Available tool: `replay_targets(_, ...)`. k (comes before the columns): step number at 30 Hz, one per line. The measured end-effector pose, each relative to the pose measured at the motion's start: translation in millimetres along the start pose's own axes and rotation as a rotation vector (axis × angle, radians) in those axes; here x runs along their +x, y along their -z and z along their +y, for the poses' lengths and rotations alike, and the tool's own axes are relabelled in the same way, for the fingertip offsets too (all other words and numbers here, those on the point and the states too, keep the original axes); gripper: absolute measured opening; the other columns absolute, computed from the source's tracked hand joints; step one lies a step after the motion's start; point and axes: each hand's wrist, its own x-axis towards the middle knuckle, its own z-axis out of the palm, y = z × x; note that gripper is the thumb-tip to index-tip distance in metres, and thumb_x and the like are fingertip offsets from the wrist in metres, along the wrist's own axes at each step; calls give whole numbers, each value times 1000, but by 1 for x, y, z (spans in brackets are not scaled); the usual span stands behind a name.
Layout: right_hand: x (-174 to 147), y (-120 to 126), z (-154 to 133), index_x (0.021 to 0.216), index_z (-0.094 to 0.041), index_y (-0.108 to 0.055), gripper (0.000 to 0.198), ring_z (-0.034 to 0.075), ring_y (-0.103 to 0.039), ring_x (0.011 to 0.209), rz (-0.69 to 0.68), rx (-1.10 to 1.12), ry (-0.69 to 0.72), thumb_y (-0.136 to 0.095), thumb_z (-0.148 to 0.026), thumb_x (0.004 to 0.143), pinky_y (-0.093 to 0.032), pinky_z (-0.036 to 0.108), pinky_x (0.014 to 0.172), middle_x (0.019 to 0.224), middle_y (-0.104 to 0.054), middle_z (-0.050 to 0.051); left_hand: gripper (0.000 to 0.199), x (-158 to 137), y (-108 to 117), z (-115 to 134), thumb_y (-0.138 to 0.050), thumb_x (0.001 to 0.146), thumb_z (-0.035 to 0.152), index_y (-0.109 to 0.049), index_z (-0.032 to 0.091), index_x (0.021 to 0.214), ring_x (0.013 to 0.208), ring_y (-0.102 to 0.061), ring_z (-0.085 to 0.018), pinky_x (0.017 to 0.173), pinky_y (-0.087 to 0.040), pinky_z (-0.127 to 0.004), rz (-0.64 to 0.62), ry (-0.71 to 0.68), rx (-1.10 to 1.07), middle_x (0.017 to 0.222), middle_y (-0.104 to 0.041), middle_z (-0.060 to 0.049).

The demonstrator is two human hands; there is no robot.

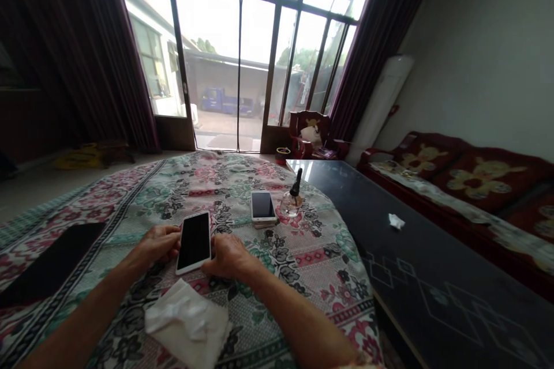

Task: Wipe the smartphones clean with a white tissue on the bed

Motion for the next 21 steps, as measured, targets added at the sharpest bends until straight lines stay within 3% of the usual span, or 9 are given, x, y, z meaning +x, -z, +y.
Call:
replay_targets(8,5,-7,5,78,-18,-63,18,10,-47,61,89,75,-10,-68,-28,64,-31,22,54,68,-59,-4,27,-1,10,1,-64,56,42,-51,18,56,34,-41,-8,34,-20,-17,-40,12,-69,45,-50,3)
replay_targets(12,8,-12,5,79,-18,-63,17,10,-47,62,137,83,-10,-68,-26,65,-32,22,55,71,-61,-3,36,5,13,-2,-67,55,49,-50,18,52,35,-39,-7,34,-22,-17,-123,32,-87,44,-49,4)
replay_targets(18,8,-14,2,82,-18,-65,18,11,-50,63,168,112,-41,-69,-24,66,-33,22,56,74,-64,-1,33,2,13,3,-64,60,48,-52,18,54,34,-43,-8,34,-25,-18,-126,32,-48,46,-55,1)
replay_targets(21,8,-12,0,80,-17,-65,16,11,-50,64,176,123,-46,-69,-22,65,-35,22,57,74,-64,-2,36,1,13,5,-65,61,49,-51,18,49,32,-38,-8,35,-23,-18,-158,14,-24,39,-49,1)
